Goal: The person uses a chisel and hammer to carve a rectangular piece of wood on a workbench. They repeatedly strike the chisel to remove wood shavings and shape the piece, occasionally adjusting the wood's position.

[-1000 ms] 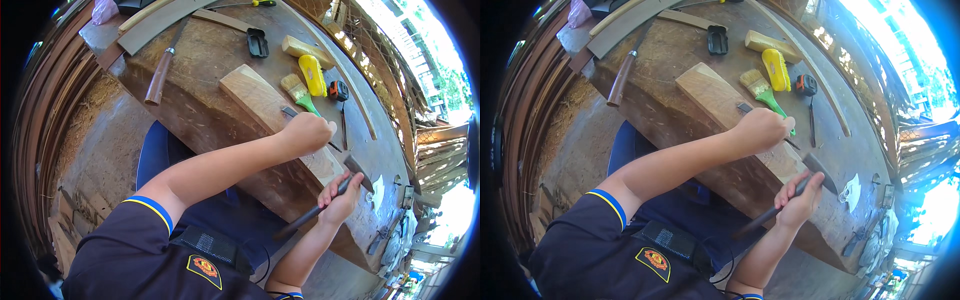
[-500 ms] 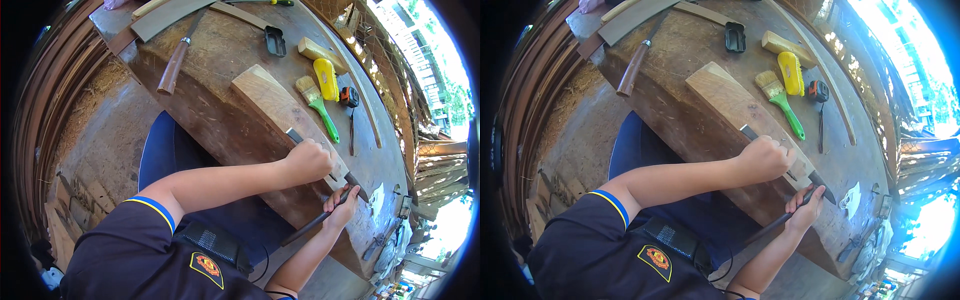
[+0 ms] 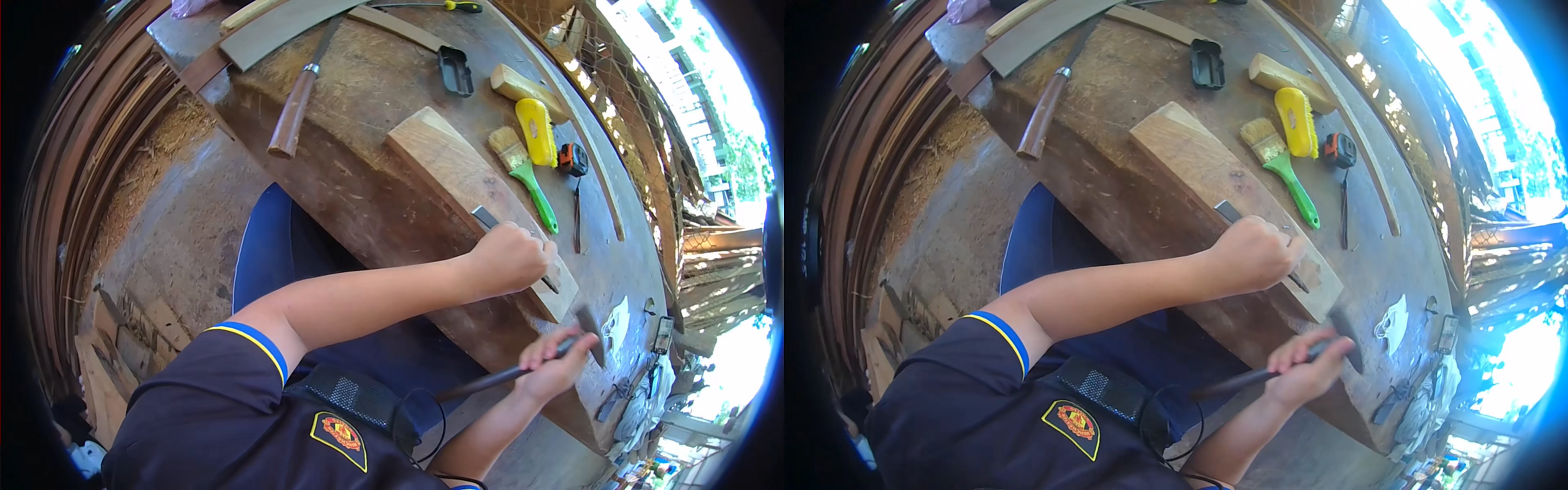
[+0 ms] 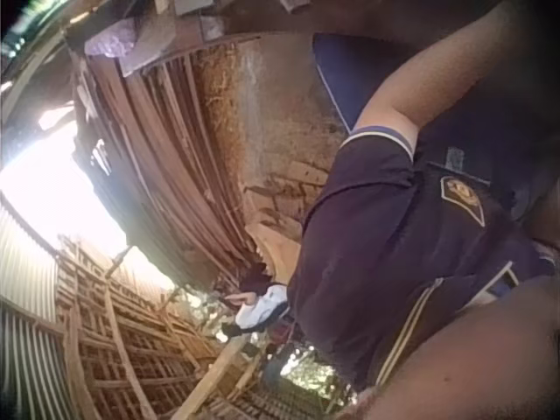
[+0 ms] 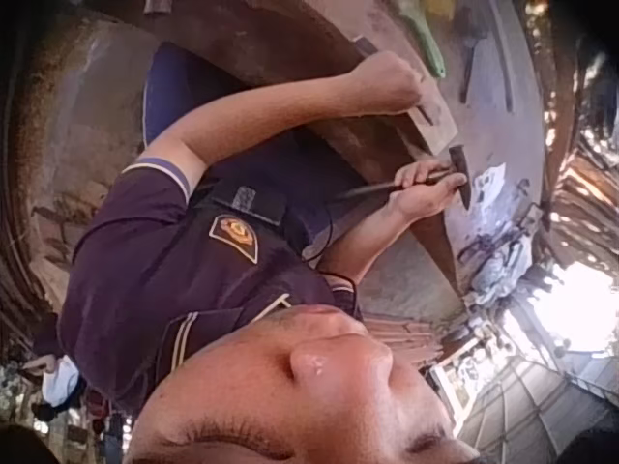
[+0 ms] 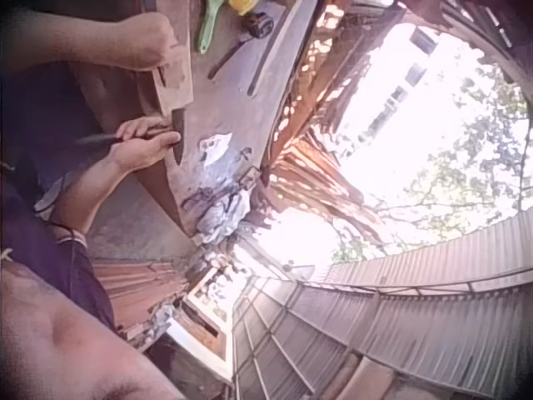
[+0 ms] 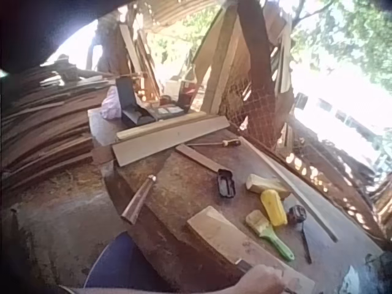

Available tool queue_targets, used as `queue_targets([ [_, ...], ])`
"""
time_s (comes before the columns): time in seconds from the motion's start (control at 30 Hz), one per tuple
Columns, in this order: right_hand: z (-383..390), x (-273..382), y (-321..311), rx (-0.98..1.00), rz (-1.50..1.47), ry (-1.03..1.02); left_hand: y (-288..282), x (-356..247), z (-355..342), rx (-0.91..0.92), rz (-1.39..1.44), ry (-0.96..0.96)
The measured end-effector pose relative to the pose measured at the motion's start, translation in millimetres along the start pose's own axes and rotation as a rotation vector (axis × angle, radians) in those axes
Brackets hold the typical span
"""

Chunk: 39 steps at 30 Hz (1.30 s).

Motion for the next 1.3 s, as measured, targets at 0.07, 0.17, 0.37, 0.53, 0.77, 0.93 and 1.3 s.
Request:
queue_targets([
  [0.07,-1.1,21.4,-19.7,-0.268,-0.075,-0.035,1.5,-5.1,-4.1,-0.002,0.020,0.014],
  [0.17,-2.0,6.2,12.1,-0.018,-0.008,0.021,-0.3,-1.6,-0.9,-0.047,0.022,0.006],
  [0.37,-2.6,14.8,5.7,-0.116,-0.036,-0.018,-4.8,2.1,-0.6,-0.029,-0.010,0.042],
  [0.53,10.3,2.6,51.9,0.050,0.128,0.109,-10.6,14.9,-1.4,-0.007,0.006,-0.013],
  [0.77,1.0,10.2,32.2,-0.041,-0.014,0.075,-15.2,13.4,-0.8,-0.024,-0.006,0.016],
  [0.93,9.0,15.9,48.4,0.085,0.105,0.052,-22.4,21.6,0.8,-0.007,0.013,-0.010],
  [1.3,-1.3,23.4,92.4,0.291,0.069,0.039,-41.4,41.6,0.3,0.015,-0.012,-0.096],
])
Point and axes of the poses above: each hand's wrist, its own z-axis away from the middle knuckle, its own y-axis out of the palm, x = y × z, the point moved 8 cm from there along -z, towards the middle knuckle, and after that the axes turned 15 degrees about z, right-handed, at the moved point
